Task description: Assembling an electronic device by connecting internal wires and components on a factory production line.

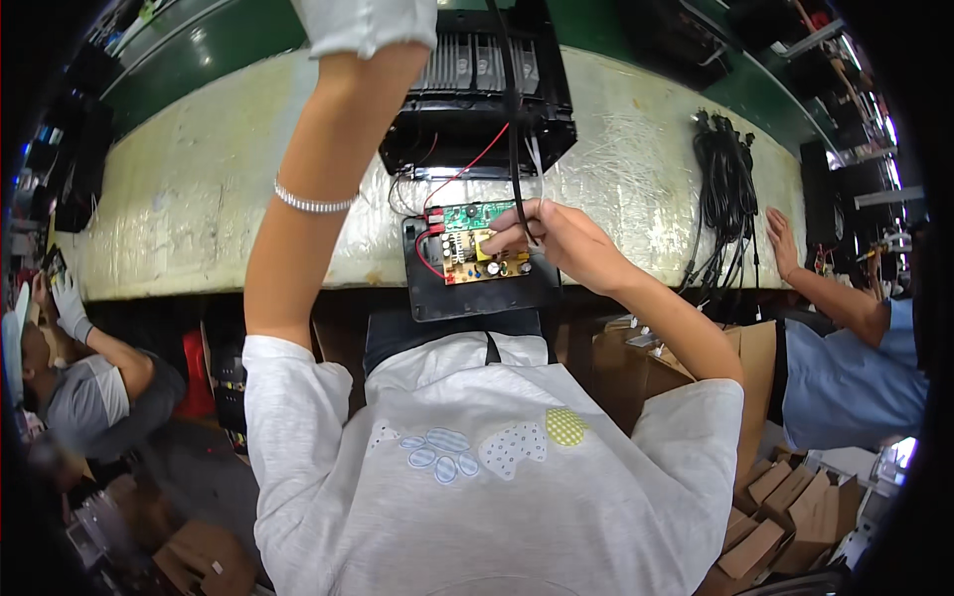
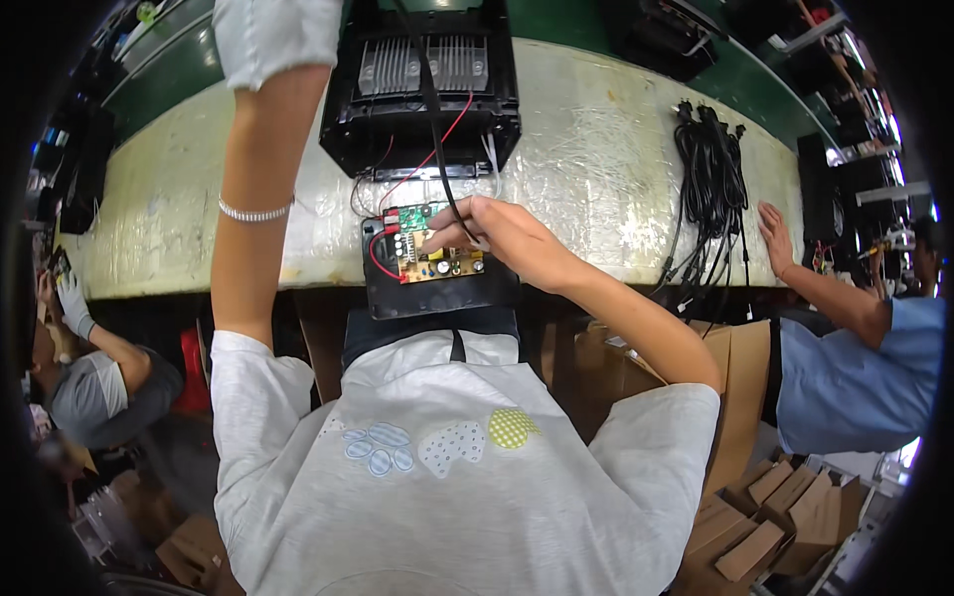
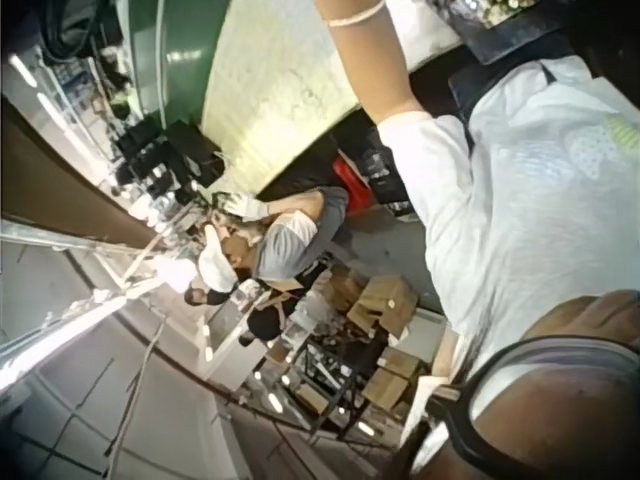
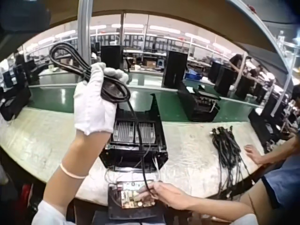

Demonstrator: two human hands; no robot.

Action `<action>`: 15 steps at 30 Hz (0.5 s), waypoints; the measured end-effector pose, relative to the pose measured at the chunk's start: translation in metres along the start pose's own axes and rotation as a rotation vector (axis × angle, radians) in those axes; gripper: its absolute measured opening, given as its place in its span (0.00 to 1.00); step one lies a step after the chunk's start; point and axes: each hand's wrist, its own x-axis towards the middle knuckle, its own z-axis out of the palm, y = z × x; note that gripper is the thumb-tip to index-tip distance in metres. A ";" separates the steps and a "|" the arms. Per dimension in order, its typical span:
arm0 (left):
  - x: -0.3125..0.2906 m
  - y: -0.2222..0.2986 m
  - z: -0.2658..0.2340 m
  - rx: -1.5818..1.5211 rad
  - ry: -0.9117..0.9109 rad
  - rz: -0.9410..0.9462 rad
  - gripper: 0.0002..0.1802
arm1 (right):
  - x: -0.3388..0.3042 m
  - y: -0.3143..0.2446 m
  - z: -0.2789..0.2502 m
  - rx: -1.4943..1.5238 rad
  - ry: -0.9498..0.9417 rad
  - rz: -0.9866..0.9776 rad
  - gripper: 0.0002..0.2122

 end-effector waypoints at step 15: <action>-0.013 -0.003 0.007 0.380 -0.042 0.025 0.17 | 0.002 0.013 -0.013 -0.973 0.381 -0.171 0.05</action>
